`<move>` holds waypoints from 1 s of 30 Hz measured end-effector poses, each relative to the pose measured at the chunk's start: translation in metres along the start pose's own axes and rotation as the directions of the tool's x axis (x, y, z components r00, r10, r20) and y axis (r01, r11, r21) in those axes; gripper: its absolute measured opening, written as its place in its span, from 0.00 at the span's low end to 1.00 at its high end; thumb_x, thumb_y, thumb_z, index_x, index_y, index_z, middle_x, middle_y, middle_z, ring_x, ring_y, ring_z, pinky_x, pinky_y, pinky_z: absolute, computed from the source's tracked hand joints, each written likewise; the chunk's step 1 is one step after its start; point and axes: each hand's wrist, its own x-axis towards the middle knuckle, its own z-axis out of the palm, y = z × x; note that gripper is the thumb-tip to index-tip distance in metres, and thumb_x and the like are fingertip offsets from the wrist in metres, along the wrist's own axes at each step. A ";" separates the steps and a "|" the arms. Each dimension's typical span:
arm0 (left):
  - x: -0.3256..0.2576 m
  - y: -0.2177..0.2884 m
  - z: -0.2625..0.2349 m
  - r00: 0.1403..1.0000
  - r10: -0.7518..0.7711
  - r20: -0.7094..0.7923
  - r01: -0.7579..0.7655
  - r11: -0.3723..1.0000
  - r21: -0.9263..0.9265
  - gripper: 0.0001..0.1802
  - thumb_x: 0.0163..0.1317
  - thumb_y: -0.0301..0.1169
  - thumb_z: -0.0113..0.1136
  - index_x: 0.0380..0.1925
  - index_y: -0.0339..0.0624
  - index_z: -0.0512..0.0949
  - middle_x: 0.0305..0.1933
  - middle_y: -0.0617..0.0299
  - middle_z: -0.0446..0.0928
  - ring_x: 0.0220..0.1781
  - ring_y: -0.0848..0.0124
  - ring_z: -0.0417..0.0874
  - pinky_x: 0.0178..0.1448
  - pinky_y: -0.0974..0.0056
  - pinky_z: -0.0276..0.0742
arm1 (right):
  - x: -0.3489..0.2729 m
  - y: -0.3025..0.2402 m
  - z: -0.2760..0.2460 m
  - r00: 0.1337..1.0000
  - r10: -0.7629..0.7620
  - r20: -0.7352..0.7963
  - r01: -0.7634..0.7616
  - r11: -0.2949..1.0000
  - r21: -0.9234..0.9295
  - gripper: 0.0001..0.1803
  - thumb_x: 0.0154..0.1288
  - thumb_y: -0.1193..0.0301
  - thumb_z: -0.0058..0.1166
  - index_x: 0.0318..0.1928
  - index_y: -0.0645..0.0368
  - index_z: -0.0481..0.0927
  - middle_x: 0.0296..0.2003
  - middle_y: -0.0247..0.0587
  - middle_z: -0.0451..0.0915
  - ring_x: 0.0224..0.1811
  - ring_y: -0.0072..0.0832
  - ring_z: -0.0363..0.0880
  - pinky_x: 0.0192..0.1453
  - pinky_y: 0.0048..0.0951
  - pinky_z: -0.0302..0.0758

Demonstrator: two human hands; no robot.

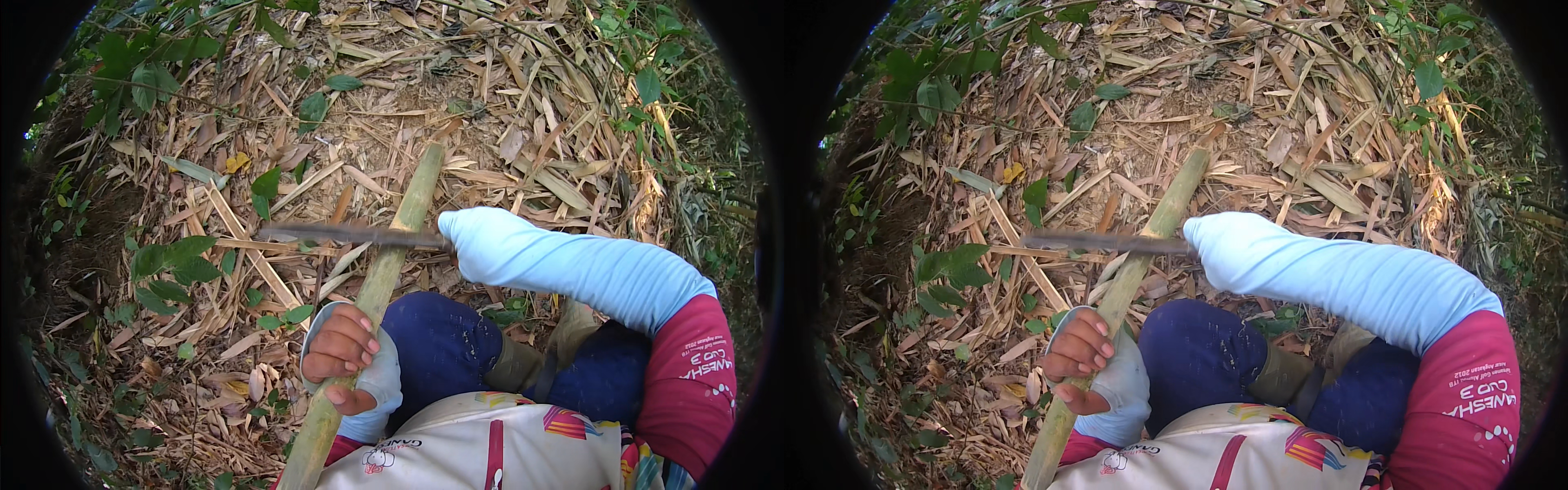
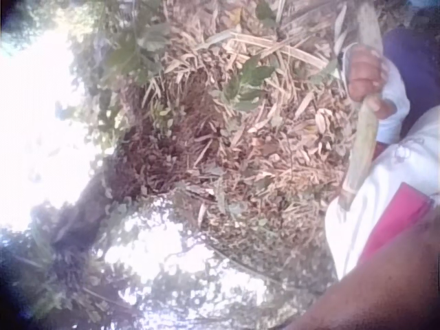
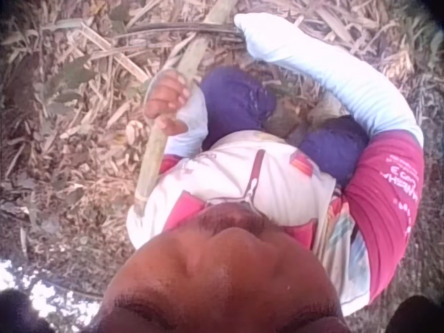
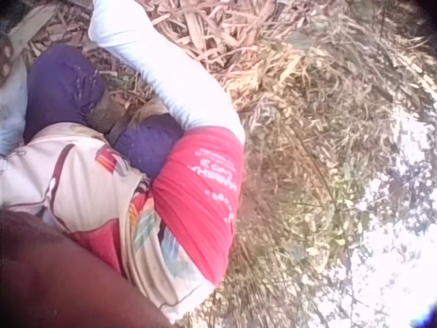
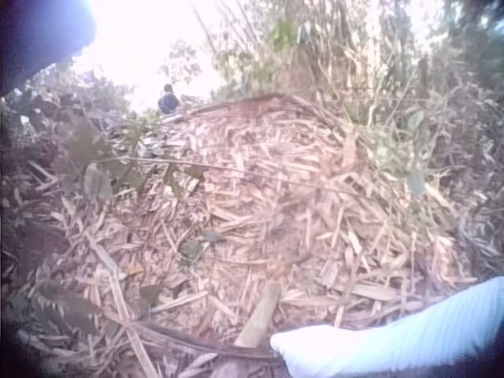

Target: The person sits on the forest floor and uses a machete to split a long bamboo stalk. They first split a section lengthwise into two halves, then proceed to split a thicker bamboo pole into smaller strips using repeated chopping motions.

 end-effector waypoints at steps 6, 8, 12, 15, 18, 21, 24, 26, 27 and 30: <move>-0.001 0.001 0.003 0.999 -0.008 -0.044 0.008 1.000 -0.006 0.20 0.72 0.48 0.47 0.26 0.47 0.63 0.22 0.66 0.65 0.24 0.71 0.70 0.40 0.60 0.70 | 0.005 -0.001 -0.003 0.998 0.051 0.040 -0.051 0.999 -0.002 0.16 0.52 0.75 0.60 0.43 0.60 0.76 0.33 0.55 0.82 0.39 0.54 0.83 0.42 0.48 0.77; 0.000 -0.001 0.000 1.000 -0.004 -0.009 0.004 1.000 -0.009 0.20 0.72 0.48 0.46 0.25 0.47 0.63 0.21 0.66 0.65 0.24 0.71 0.70 0.40 0.60 0.70 | 0.009 0.002 0.004 0.996 0.033 -0.086 -0.036 0.999 -0.035 0.16 0.52 0.75 0.60 0.43 0.60 0.76 0.33 0.55 0.82 0.39 0.54 0.82 0.43 0.48 0.78; -0.003 0.000 0.005 0.996 -0.013 -0.090 0.014 1.000 0.001 0.21 0.72 0.49 0.47 0.25 0.47 0.64 0.21 0.66 0.65 0.24 0.71 0.70 0.41 0.60 0.71 | 0.001 -0.003 0.000 1.000 0.023 0.018 -0.023 1.000 -0.001 0.16 0.52 0.75 0.60 0.43 0.60 0.76 0.32 0.55 0.82 0.39 0.55 0.82 0.43 0.48 0.78; 0.000 -0.001 0.007 0.996 -0.002 -0.089 0.002 1.000 0.001 0.22 0.73 0.51 0.46 0.25 0.47 0.64 0.21 0.66 0.65 0.24 0.71 0.70 0.40 0.60 0.71 | 0.003 0.010 0.004 0.997 -0.016 -0.080 0.016 1.000 0.003 0.15 0.52 0.76 0.59 0.42 0.60 0.76 0.31 0.55 0.81 0.39 0.55 0.82 0.43 0.47 0.77; -0.004 0.001 0.007 0.992 -0.020 -0.122 0.022 1.000 0.017 0.24 0.73 0.53 0.46 0.25 0.47 0.64 0.21 0.66 0.64 0.24 0.71 0.70 0.40 0.59 0.71 | 0.001 -0.001 -0.002 1.000 0.004 0.006 -0.004 1.000 0.022 0.14 0.52 0.76 0.59 0.42 0.59 0.76 0.31 0.55 0.81 0.40 0.55 0.82 0.42 0.47 0.77; -0.002 0.000 0.006 0.992 -0.011 -0.123 0.016 0.999 0.033 0.25 0.73 0.54 0.45 0.25 0.47 0.64 0.21 0.66 0.64 0.24 0.71 0.70 0.41 0.59 0.71 | 0.001 0.001 -0.001 1.000 0.023 -0.017 -0.022 0.999 0.032 0.14 0.53 0.76 0.58 0.42 0.58 0.76 0.33 0.55 0.81 0.40 0.55 0.82 0.43 0.47 0.77; -0.007 0.001 0.005 0.985 -0.035 -0.167 0.043 0.998 0.044 0.26 0.74 0.56 0.43 0.25 0.48 0.64 0.21 0.66 0.64 0.24 0.71 0.70 0.42 0.59 0.71 | -0.001 -0.005 0.003 1.000 0.016 0.017 -0.016 1.000 0.012 0.15 0.53 0.76 0.58 0.43 0.59 0.76 0.33 0.55 0.81 0.40 0.54 0.82 0.44 0.47 0.77; -0.006 -0.001 0.007 0.977 -0.035 -0.211 0.047 0.998 0.052 0.26 0.74 0.56 0.42 0.25 0.48 0.64 0.21 0.66 0.64 0.24 0.70 0.70 0.43 0.58 0.71 | 0.007 -0.001 0.007 0.998 0.014 -0.064 -0.014 1.000 0.007 0.15 0.52 0.76 0.58 0.43 0.59 0.76 0.33 0.54 0.82 0.40 0.54 0.82 0.44 0.47 0.77; -0.006 -0.002 0.007 0.979 -0.024 -0.205 0.034 0.998 0.046 0.27 0.74 0.57 0.42 0.25 0.48 0.64 0.21 0.66 0.64 0.25 0.70 0.70 0.43 0.58 0.71 | 0.009 0.003 0.006 0.999 0.007 -0.052 -0.007 1.000 -0.009 0.15 0.52 0.76 0.59 0.43 0.59 0.76 0.33 0.55 0.82 0.40 0.55 0.82 0.45 0.47 0.77; -0.010 -0.003 0.002 0.981 -0.016 -0.193 0.027 0.998 0.053 0.27 0.74 0.58 0.42 0.26 0.48 0.64 0.21 0.66 0.65 0.25 0.70 0.70 0.43 0.58 0.71 | 0.000 -0.013 -0.005 0.999 0.011 0.051 -0.013 1.000 0.025 0.16 0.52 0.75 0.59 0.43 0.60 0.76 0.34 0.56 0.81 0.41 0.55 0.82 0.45 0.47 0.78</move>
